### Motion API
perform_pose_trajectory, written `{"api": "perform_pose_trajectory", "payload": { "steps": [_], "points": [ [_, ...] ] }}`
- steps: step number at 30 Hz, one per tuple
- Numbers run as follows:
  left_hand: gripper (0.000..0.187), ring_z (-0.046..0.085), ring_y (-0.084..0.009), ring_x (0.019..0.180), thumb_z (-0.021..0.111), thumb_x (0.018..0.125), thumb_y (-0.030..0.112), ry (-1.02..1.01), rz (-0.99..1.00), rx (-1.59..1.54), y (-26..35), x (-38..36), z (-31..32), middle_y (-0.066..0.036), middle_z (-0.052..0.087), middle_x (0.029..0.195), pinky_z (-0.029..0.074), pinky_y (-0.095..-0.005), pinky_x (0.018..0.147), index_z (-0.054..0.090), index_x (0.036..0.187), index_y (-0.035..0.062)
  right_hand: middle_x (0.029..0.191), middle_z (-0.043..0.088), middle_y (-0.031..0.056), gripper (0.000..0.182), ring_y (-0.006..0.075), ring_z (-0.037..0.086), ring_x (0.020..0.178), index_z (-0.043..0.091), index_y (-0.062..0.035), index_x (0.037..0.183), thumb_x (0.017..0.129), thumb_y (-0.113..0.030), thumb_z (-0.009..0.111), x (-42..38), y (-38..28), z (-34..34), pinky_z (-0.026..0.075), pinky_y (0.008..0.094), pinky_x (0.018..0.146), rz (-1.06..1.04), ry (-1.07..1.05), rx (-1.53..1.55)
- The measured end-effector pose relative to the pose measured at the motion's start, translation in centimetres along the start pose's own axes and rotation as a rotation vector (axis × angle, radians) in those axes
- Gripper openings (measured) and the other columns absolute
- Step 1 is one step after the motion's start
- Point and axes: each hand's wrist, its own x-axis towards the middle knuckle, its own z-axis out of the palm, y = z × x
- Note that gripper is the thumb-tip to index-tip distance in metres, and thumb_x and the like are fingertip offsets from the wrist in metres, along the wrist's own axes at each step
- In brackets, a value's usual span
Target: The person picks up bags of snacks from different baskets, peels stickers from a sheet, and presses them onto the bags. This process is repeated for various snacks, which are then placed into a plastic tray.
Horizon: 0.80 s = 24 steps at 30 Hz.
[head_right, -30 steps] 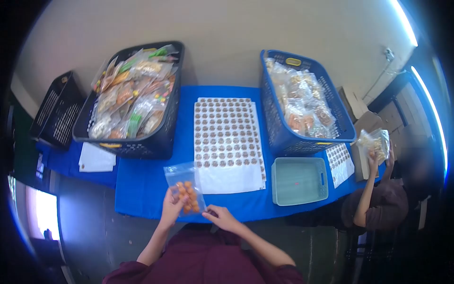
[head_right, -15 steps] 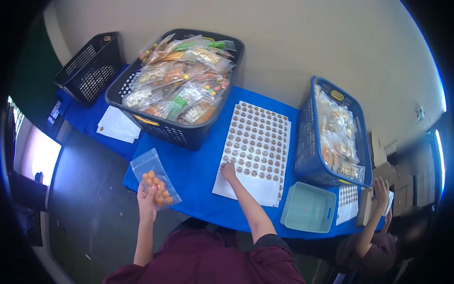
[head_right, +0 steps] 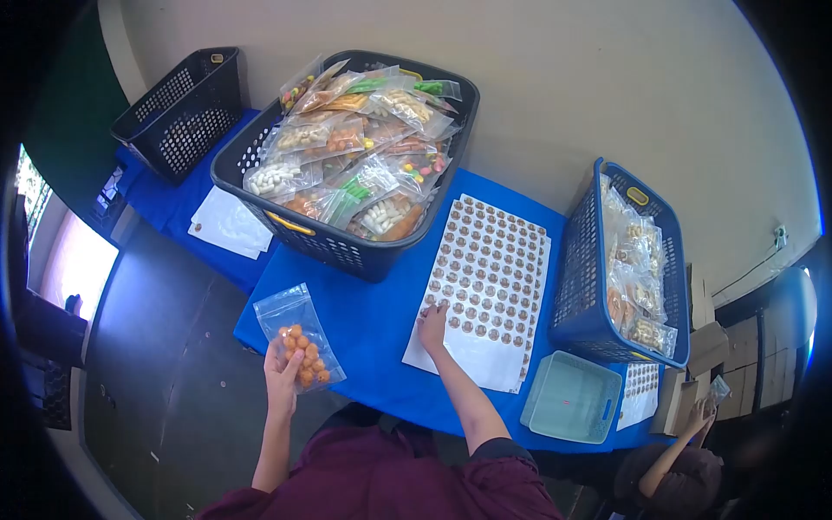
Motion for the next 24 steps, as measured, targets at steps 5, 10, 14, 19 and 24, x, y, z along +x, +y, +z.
{"api": "perform_pose_trajectory", "payload": {
  "steps": [5, 10, 14, 19, 24],
  "points": [
    [0.039, 0.057, -0.0155, 0.092, 0.055, 0.082, 0.001, -0.044, 0.007, 0.028, -0.4, 0.4, 0.7, -0.011, 0.055, 0.102, 0.047, -0.0276, 0.079, 0.037, 0.117, -0.0012, 0.096, 0.044, 0.0165, 0.033, 0.0304, 0.048, 0.087, 0.046, 0.0, 0.088, 0.064, -0.003, 0.067, -0.8, 0.7, 0.9, 0.041, 0.0368, 0.074, -0.049, 0.165, 0.09],
    [0.039, 0.057, -0.0157, 0.092, 0.054, 0.082, 0.0, -0.11, -0.057, 0.043, -0.8, 0.5, 1.8, -0.011, 0.055, 0.102, 0.047, -0.0278, 0.079, 0.037, 0.117, -0.0011, 0.084, 0.052, 0.0146, 0.023, 0.0291, 0.052, 0.083, 0.05, -0.002, 0.084, 0.066, -0.006, 0.065, -0.1, 1.5, 0.7, 0.043, 0.0371, 0.071, 0.026, 0.12, 0.092],
    [0.039, 0.056, -0.0157, 0.092, 0.054, 0.082, -0.001, -0.195, -0.069, 0.059, -1.4, 0.6, 2.9, -0.011, 0.053, 0.103, 0.047, -0.0282, 0.08, 0.036, 0.117, -0.0005, 0.071, 0.057, 0.0146, 0.01, 0.0293, 0.053, 0.08, 0.058, -0.0016, 0.067, 0.072, -0.011, 0.059, 1.3, 2.7, 1.6, 0.043, 0.039, 0.07, 0.23, 0.089, 0.215],
    [0.044, 0.054, -0.0171, 0.097, 0.055, 0.082, -0.001, -0.311, -0.114, 0.02, -2.9, 0.5, 5.2, -0.011, 0.05, 0.106, 0.045, -0.0296, 0.084, 0.03, 0.118, 0.0017, 0.074, 0.061, 0.0073, 0.008, 0.0145, 0.058, 0.071, 0.056, -0.0037, 0.077, 0.075, -0.002, 0.049, -2.5, 0.3, -1.5, 0.045, 0.0262, 0.064, 0.229, -0.323, 0.676],
    [0.05, 0.051, -0.0196, 0.102, 0.057, 0.08, -0.002, -0.507, -0.153, 0.101, -4.7, 0.8, 9.0, -0.014, 0.046, 0.113, 0.044, -0.0316, 0.087, 0.026, 0.119, 0.0028, 0.083, 0.058, 0.0037, 0.008, 0.0089, 0.055, 0.067, 0.054, -0.0048, 0.087, 0.084, -0.012, 0.055, -9.4, -2.9, -9.5, 0.044, 0.0224, 0.061, 0.304, -0.491, 0.85]
  ]
}}
